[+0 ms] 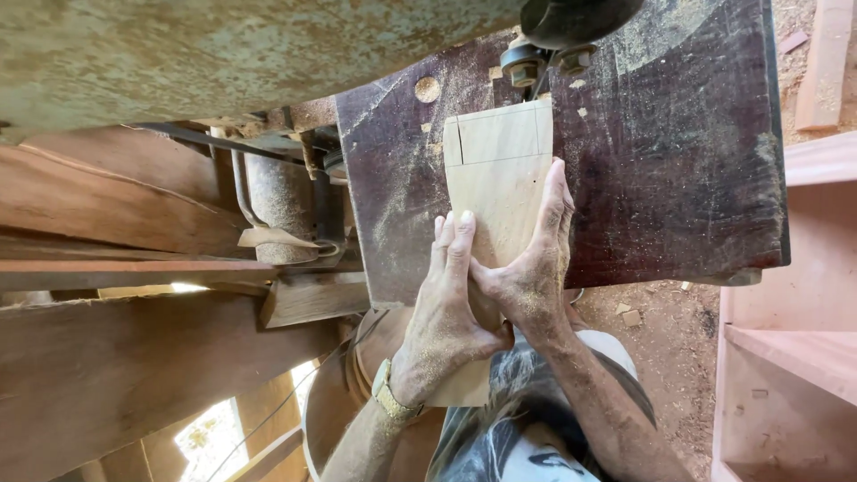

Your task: The person uses a bandsaw to cut a piece of light-colored wood along marked lines. They guide the wood through the blade with both hands, repositioning it to make multiple cuts and separate smaller pieces from the main block.

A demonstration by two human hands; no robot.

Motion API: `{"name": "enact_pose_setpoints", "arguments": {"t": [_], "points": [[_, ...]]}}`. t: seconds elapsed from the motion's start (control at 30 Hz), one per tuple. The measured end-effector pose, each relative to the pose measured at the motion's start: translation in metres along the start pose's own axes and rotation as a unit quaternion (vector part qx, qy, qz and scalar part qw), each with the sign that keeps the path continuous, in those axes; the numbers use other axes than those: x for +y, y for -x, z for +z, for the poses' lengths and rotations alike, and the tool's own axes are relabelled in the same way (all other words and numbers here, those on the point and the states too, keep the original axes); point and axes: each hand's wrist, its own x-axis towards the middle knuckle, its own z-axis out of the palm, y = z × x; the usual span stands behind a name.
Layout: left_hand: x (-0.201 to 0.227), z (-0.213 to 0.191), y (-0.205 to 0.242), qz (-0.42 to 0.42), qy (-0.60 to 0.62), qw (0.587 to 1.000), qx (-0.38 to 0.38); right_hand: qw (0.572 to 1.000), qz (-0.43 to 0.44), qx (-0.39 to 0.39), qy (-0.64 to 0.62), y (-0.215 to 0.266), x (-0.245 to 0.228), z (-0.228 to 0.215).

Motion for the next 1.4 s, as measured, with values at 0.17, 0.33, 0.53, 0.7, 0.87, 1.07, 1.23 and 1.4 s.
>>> {"name": "enact_pose_setpoints", "arguments": {"t": [0.17,0.33,0.53,0.7,0.87,1.07,1.23,1.4], "points": [[-0.001,-0.001,-0.001,-0.003,-0.015,1.0,0.0,1.0,0.009,0.004,-0.009,0.001,0.003,0.002],[-0.005,-0.001,-0.002,0.006,-0.019,1.0,0.004,1.0,0.006,0.006,-0.006,-0.001,0.001,0.003],[-0.003,-0.002,-0.005,0.009,-0.021,1.0,0.01,1.0,-0.002,0.007,0.005,-0.001,0.002,0.003],[-0.004,-0.001,-0.009,0.018,-0.013,0.999,0.032,1.0,-0.001,0.002,-0.002,-0.002,0.0,0.002],[-0.006,0.0,-0.011,0.017,-0.011,0.999,0.027,1.0,-0.004,0.002,0.005,-0.003,0.0,0.001],[-0.005,0.002,-0.01,0.022,-0.017,0.999,0.035,1.0,-0.007,0.001,0.004,-0.002,0.002,0.002],[-0.004,0.001,-0.013,0.015,-0.017,0.999,0.028,1.0,-0.011,-0.001,0.005,-0.004,0.004,0.002],[-0.001,0.001,-0.013,0.01,-0.022,0.999,0.029,1.0,-0.011,-0.004,0.003,-0.004,0.002,0.001]]}}
